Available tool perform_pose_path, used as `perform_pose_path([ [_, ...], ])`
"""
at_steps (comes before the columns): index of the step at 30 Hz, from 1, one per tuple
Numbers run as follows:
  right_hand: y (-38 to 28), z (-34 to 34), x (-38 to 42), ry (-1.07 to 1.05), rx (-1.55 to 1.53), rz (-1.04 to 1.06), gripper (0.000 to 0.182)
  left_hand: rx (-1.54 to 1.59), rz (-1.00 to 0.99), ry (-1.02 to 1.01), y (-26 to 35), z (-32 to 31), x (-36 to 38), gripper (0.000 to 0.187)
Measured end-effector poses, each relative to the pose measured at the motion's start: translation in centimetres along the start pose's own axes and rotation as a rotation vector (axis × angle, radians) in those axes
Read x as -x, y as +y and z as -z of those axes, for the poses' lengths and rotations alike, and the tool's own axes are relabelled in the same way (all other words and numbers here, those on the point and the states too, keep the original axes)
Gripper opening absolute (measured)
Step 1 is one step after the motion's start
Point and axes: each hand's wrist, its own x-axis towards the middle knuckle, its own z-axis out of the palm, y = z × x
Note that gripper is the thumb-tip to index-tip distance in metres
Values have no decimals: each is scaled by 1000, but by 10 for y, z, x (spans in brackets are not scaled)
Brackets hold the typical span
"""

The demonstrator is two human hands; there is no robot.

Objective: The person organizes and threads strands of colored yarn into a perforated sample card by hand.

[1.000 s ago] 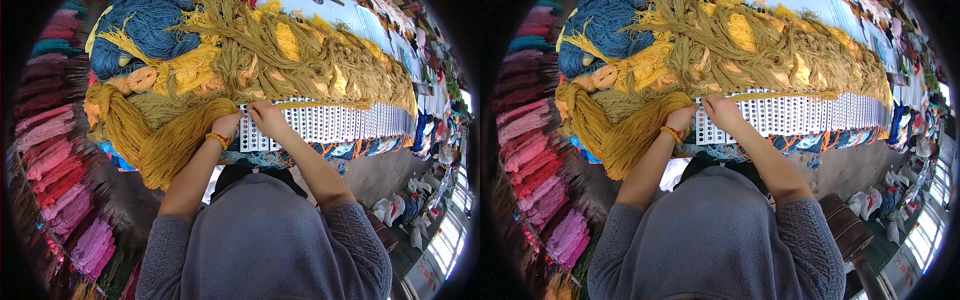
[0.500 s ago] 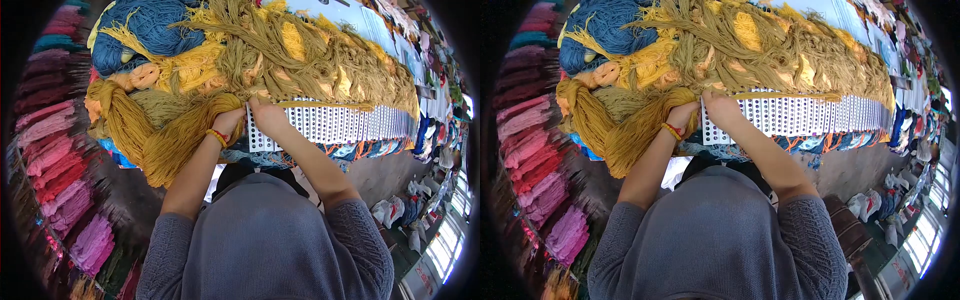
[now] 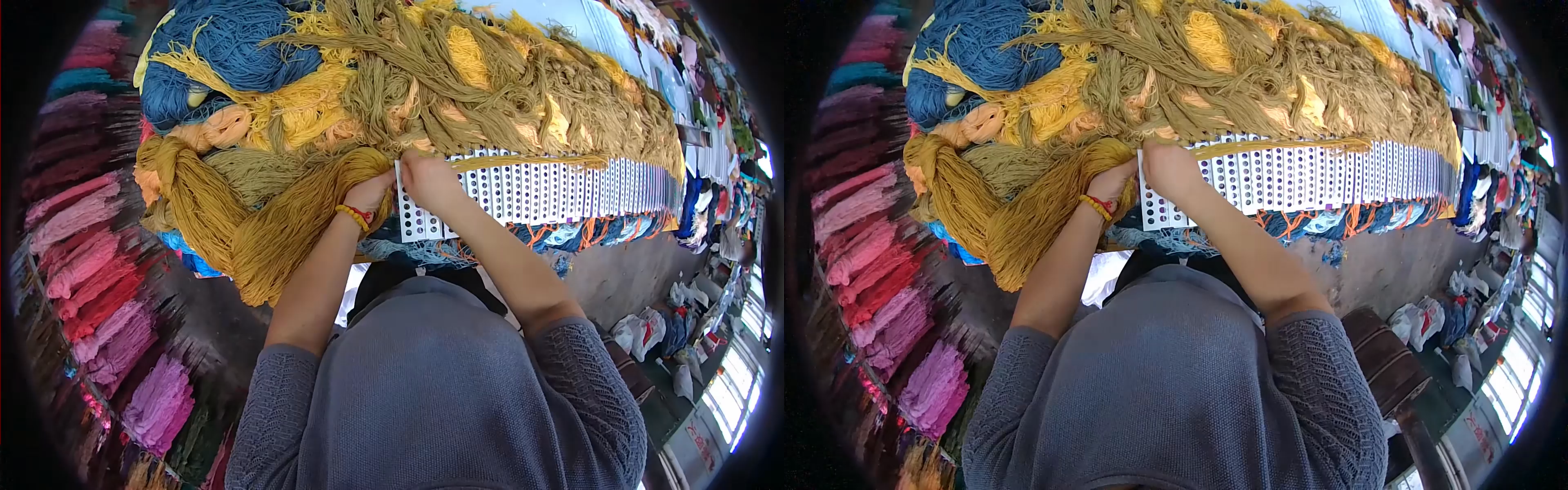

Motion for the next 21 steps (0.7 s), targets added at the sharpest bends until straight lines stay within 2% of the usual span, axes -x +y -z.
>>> perform_pose_path([
  [2, 8, -7, -1, 63, -110, -22, 18, -36, -77, 17, -1, -1, -3, 23],
  [3, 5, 1, 0, 1, -188, -112, 20, -40, -75, 16, 3, -3, 2, 23],
  [4, 2, 8, 0, -62, -266, -200, 23, -122, 10, -13, 9, -3, 7, 28],
  [5, -1, 14, 3, -64, -267, -198, 23, -201, 96, -40, 12, -2, 12, 32],
  [7, -3, 24, 12, -36, -286, -222, 27, -359, -30, 41, 6, 12, 13, 32],
  [9, 0, 23, 13, -84, -300, -249, 29, -443, 14, 111, 2, 23, 13, 31],
  [15, 11, 10, 17, -56, -370, -237, 26, -249, -37, 56, 2, 25, 17, 25],
  [17, 12, 5, 20, 41, -349, -198, 24, -191, -67, -9, 6, 18, 17, 19],
  [21, 11, 8, 21, 12, -387, -244, 24, -85, -104, 55, -3, 14, 12, 22],
])
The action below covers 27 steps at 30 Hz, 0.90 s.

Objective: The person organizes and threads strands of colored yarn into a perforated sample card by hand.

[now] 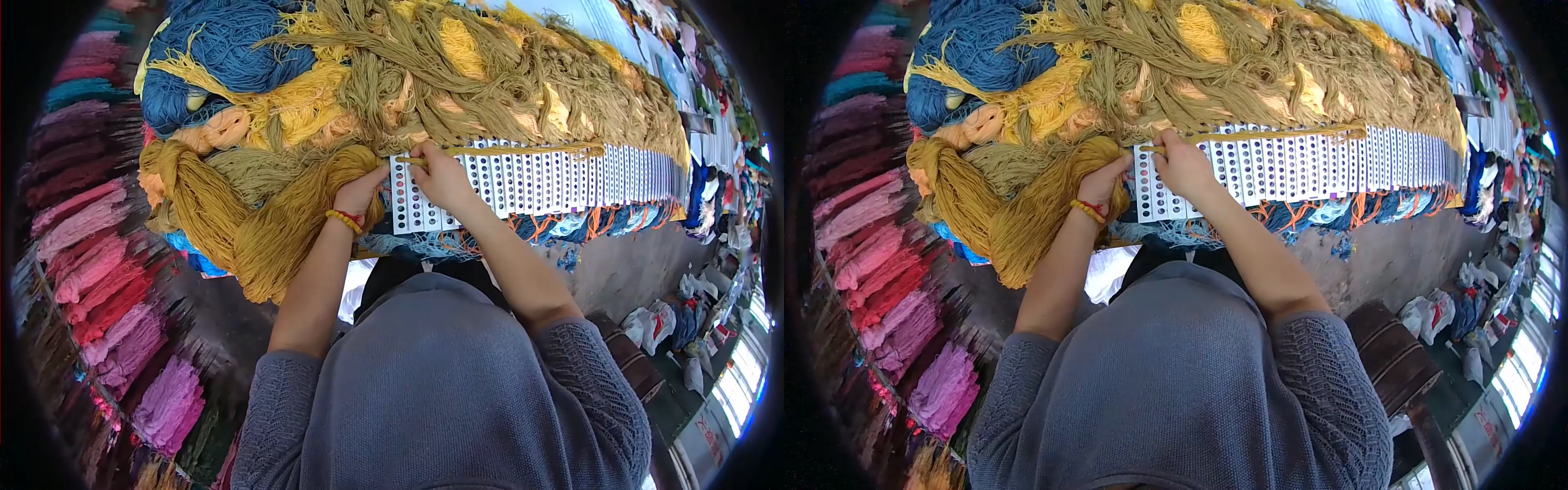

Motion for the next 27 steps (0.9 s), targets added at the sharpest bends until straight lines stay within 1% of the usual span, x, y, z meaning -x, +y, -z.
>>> perform_pose_path([
  [2, 5, -3, 1, 60, -116, 48, 20, 127, 37, 93, 16, -7, 21, 19],
  [3, 8, -6, 2, 59, -119, 47, 20, 220, 24, 52, 25, -8, 33, 18],
  [5, 12, -11, 2, 130, -64, 109, 16, 550, 5, -320, 31, 0, 48, 20],
  [6, 12, -11, 4, 131, -65, 107, 16, 540, -77, -459, 33, 0, 48, 29],
  [8, 11, -12, 6, 210, -101, 207, 13, 343, 22, -402, 37, -3, 49, 38],
  [9, 8, -13, 11, 270, -131, 336, 10, 241, 54, -312, 38, -9, 44, 43],
  [11, -9, -8, 21, 262, -56, 453, 7, 237, 88, -229, 36, -22, 38, 38],
  [12, -8, -10, 20, 228, -25, 460, 14, 247, 50, -271, 32, -21, 33, 31],
  [13, -7, -11, 18, 230, -24, 456, 14, 246, 53, -274, 27, -20, 31, 31],
  [15, -9, -13, 11, 212, 193, 371, 27, 238, 4, -68, 19, -15, 29, 23],
  [16, -12, -15, 8, 243, 293, 351, 40, 193, -26, 85, 14, -11, 28, 15],
  [18, -22, -17, 5, 145, 378, 231, 44, 277, -57, 155, 10, -2, 28, 12],
  [19, -18, -22, 2, 148, 377, 208, 45, 348, -6, 193, 10, 1, 28, 12],
  [20, -16, -25, 2, 152, 373, 201, 45, 341, -2, 190, 10, 4, 30, 12],
  [23, -14, -27, 0, 162, 380, 167, 45, 531, -41, 248, 17, 13, 34, 12],
  [25, -14, -26, 0, 141, 382, 157, 45, 540, -107, 290, 27, 28, 40, 11],
  [26, -13, -26, -1, 143, 380, 158, 45, 403, -227, 331, 35, 35, 44, 12],
  [27, -11, -28, -1, 139, 382, 157, 45, 335, -298, 376, 52, 36, 55, 12],
])
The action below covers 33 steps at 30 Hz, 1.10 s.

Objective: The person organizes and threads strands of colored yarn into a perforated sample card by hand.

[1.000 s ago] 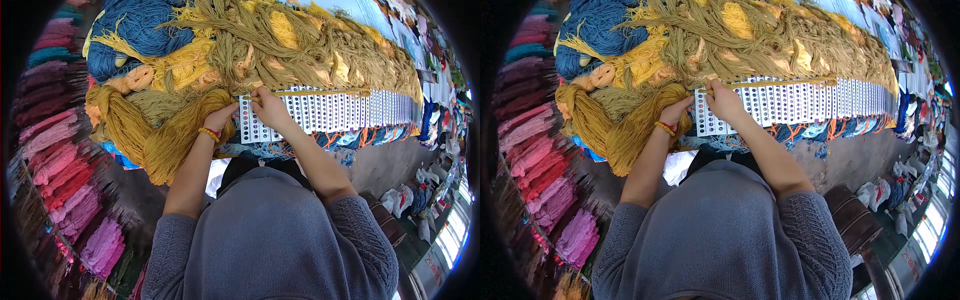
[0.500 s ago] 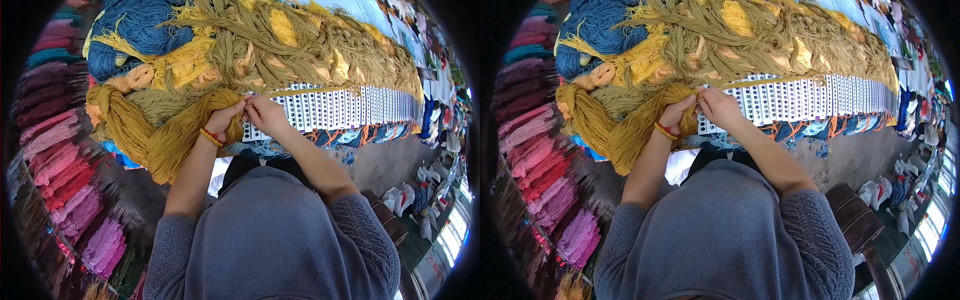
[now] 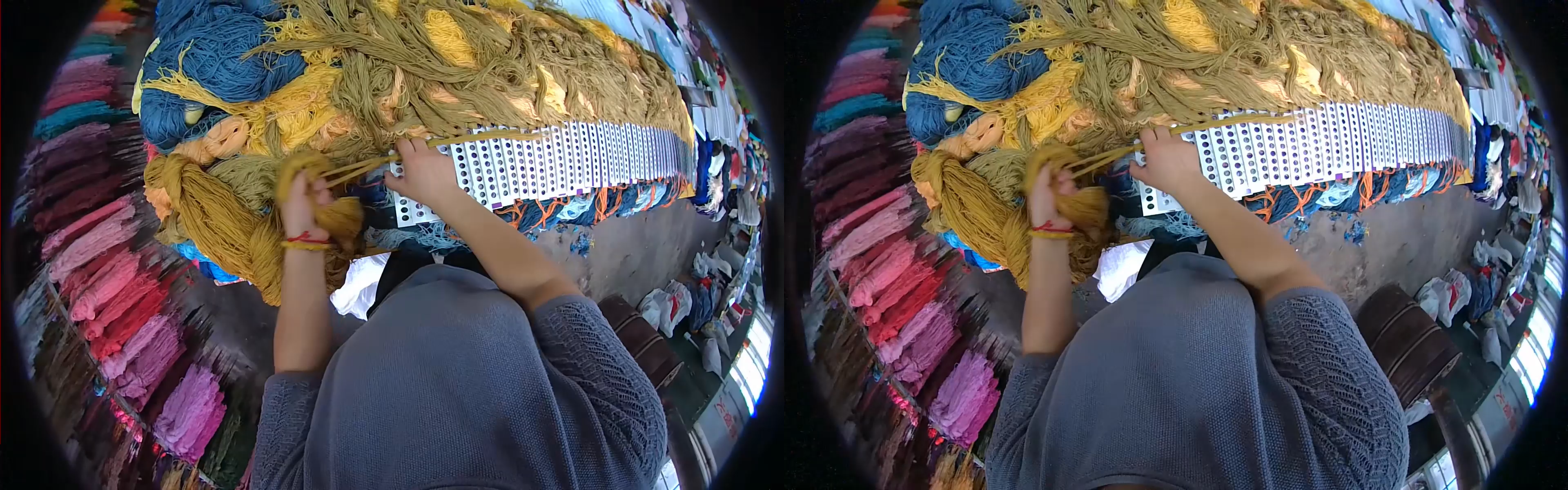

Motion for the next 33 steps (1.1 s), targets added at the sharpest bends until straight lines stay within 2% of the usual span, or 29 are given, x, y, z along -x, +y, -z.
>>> perform_pose_path([
  [1, 1, -1, 0, -4, 0, 0, 45, -58, -87, 22, 20, 0, 7, 13],
  [3, 0, 2, -1, -21, -10, -11, 45, 80, 61, 92, 54, 20, 10, 9],
  [5, -1, 4, 0, -36, -21, -24, 45, 12, -101, 196, 93, 33, 8, 15],
  [7, 0, 3, -1, -27, -27, -34, 47, -124, -315, 132, 137, 50, 4, 17],
  [9, 1, 3, -1, -38, -30, -35, 48, -135, -487, -32, 194, 63, -2, 18],
  [10, 1, 5, -1, -58, -29, -40, 49, -133, -475, 24, 224, 85, -18, 18],
  [11, 0, 7, -1, -51, -30, -29, 49, -322, -505, 202, 251, 88, -24, 20],
  [13, -1, 14, -2, -137, -33, -44, 51, -472, -429, 383, 277, 76, -17, 22],
  [14, -1, 16, -3, -163, -54, -56, 52, -587, -390, 312, 291, 100, -38, 22],
  [16, 1, 20, -3, -172, -104, -51, 53, -852, -329, 262, 275, 63, -13, 19],
  [17, 0, 24, -5, -187, -133, -100, 50, -639, -139, -38, 262, 50, 0, 19],
  [18, -4, 33, -5, -155, -209, -59, 46, -436, -54, -216, 237, 31, 13, 23],
  [20, -21, 64, 0, -52, -396, 106, 32, -202, 46, -481, 191, -9, 43, 26],
  [21, -30, 76, 2, -18, -410, 236, 28, -127, 55, -453, 171, -33, 67, 29],
  [22, -40, 88, 5, 13, -420, 364, 24, -120, 113, -653, 151, -38, 71, 34],
  [23, -55, 107, 12, 18, -402, 426, 19, 27, 328, -822, 134, -47, 78, 37],
  [24, -63, 122, 15, -57, -361, 455, 20, 48, 273, -723, 120, -63, 92, 37],
  [26, -66, 130, 9, -210, -227, 484, 22, 122, 437, -962, 97, -68, 97, 34],
  [28, -75, 154, 4, -330, -26, 292, 23, 98, 363, -793, 82, -76, 110, 31],
  [29, -69, 150, -1, -175, -55, 417, 20, 61, 269, -677, 80, -82, 120, 36],
  [33, -66, 163, -2, -60, -57, 500, 17, 207, 311, -664, 76, -77, 125, 36],
])
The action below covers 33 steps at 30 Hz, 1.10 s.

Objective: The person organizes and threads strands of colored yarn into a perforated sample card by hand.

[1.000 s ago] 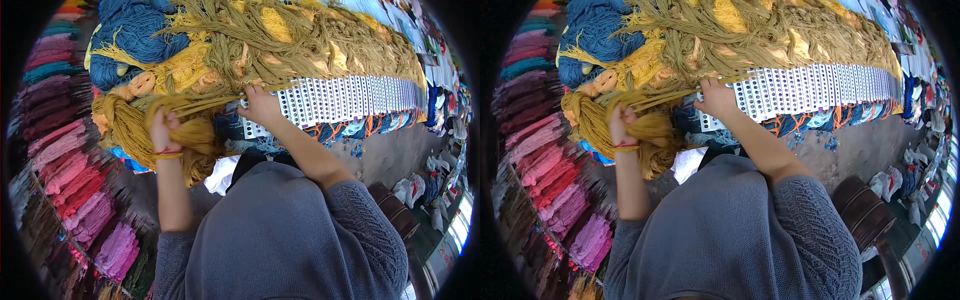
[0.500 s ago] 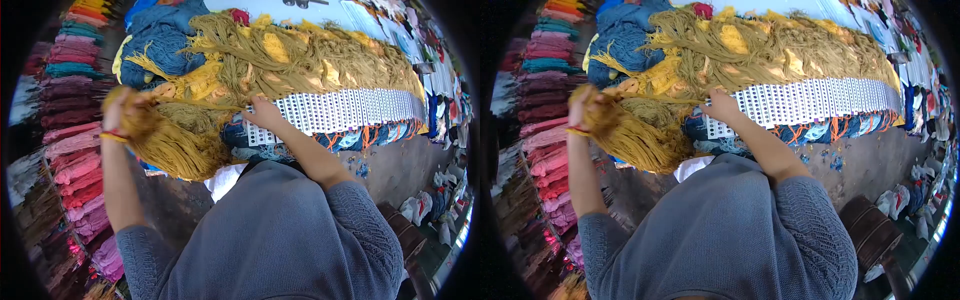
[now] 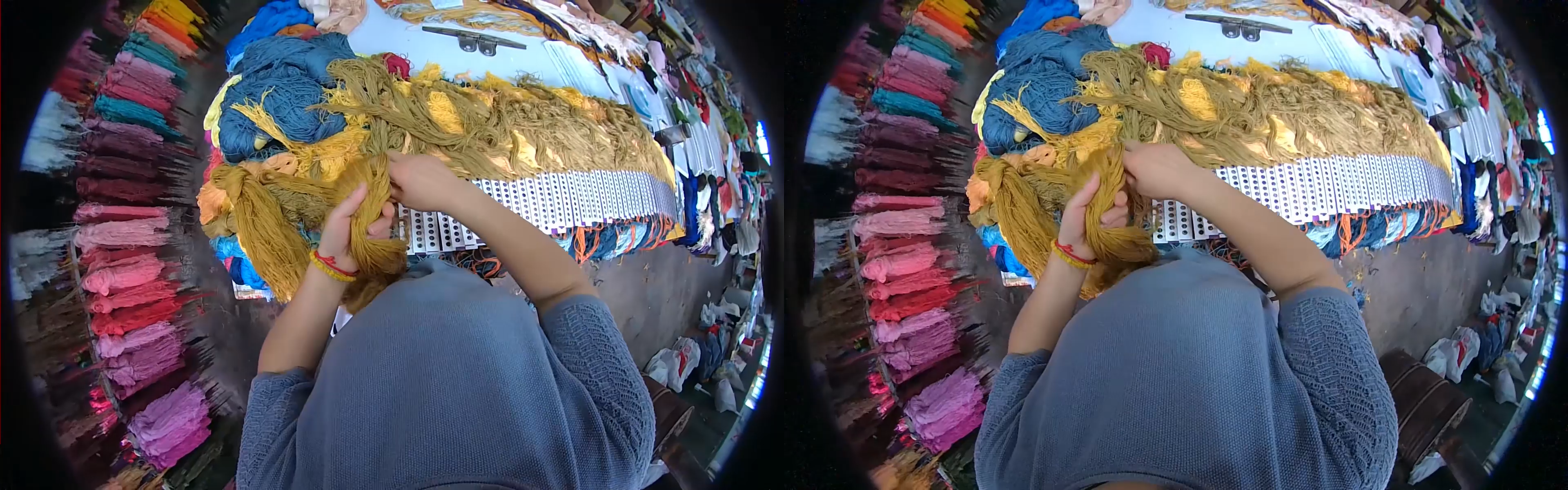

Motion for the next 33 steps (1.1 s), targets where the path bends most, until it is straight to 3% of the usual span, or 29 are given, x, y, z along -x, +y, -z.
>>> perform_pose_path([
  [3, 7, 11, 9, 37, 91, 10, 16, -42, 27, -261, 8, 3, 1, 38],
  [5, 12, 19, 17, 235, -150, -55, 20, -101, -66, 12, 12, -11, 7, 42],
  [6, 6, 31, 24, 163, -325, -216, 19, -97, -117, -285, 18, -12, 4, 43],
  [7, 2, 28, 28, 159, -322, -212, 19, -94, -123, -284, 17, -16, 5, 43],
  [9, -5, 21, 40, 297, -825, -221, 18, 25, -180, -158, 16, -31, 7, 47],
  [10, -23, 27, 44, 238, -1083, -259, 15, 36, -196, -185, 13, -27, 4, 49],
  [13, -37, 16, 49, 321, -793, -135, 10, -53, -173, -287, 6, -28, 1, 48],
  [18, -36, 4, 55, 404, -887, -202, 13, -31, -190, -204, -1, -33, 4, 40],
  [23, -43, 2, 64, 377, -889, -272, 13, -273, -377, 2, -7, -38, 7, 32],
  [26, -42, -6, 65, 419, -1078, -293, 12, -281, -386, 49, -9, -29, 4, 36],
  [30, -44, -4, 69, 380, -1219, -332, 11, -237, -341, -1, -8, -28, 6, 36],
  [33, -48, -2, 71, 348, -1063, -363, 9, -216, -332, -22, -9, -34, 10, 37],
])
